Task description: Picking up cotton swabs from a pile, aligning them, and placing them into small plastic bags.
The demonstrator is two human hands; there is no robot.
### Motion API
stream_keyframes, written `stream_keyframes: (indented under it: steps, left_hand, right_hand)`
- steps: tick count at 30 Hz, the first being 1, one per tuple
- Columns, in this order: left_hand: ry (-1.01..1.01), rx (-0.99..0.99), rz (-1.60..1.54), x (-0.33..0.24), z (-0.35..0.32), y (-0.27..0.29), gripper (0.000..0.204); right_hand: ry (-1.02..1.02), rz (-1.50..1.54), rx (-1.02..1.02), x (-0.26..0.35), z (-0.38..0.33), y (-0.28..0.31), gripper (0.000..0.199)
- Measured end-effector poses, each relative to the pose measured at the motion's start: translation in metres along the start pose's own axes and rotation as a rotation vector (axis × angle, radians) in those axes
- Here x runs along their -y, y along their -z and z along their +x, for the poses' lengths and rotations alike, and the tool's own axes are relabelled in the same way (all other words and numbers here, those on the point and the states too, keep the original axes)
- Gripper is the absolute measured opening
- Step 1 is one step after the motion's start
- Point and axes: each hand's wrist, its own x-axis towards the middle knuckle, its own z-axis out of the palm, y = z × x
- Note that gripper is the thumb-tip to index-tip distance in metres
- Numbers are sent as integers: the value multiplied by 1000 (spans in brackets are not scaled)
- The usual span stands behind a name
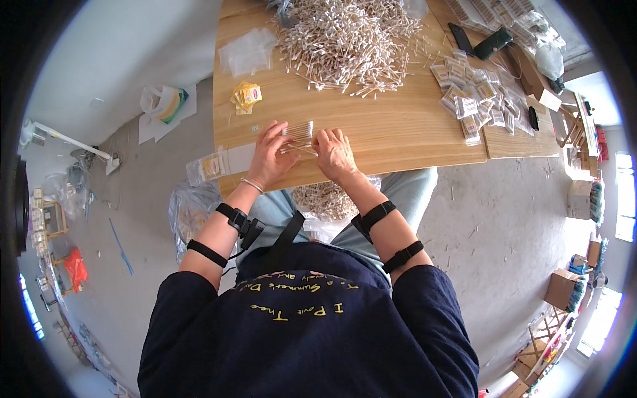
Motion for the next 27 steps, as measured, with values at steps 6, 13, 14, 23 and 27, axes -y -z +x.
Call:
stream_keyframes:
  steps: [6, 13, 14, 23, 27]
  left_hand:
    - [-54, 49, 60, -3, -1, -2, 20]
    - [-85, 38, 8, 1, -3, -2, 14]
    - [-89, 38, 9, 0, -2, -2, 14]
    - [-8, 37, -39, 1, -7, 3, 14]
    - [-31, 36, -53, -2, -10, 1, 16]
  right_hand:
    - [-6, 33, -44, 3, -13, 3, 10]
    - [32, -47, -28, 9, -32, 1, 12]
    - [23, -58, -40, 9, -32, 0, 12]
    - [6, -58, -36, 24, -15, -20, 7]
    - [-57, 102, -73, 20, -9, -17, 10]
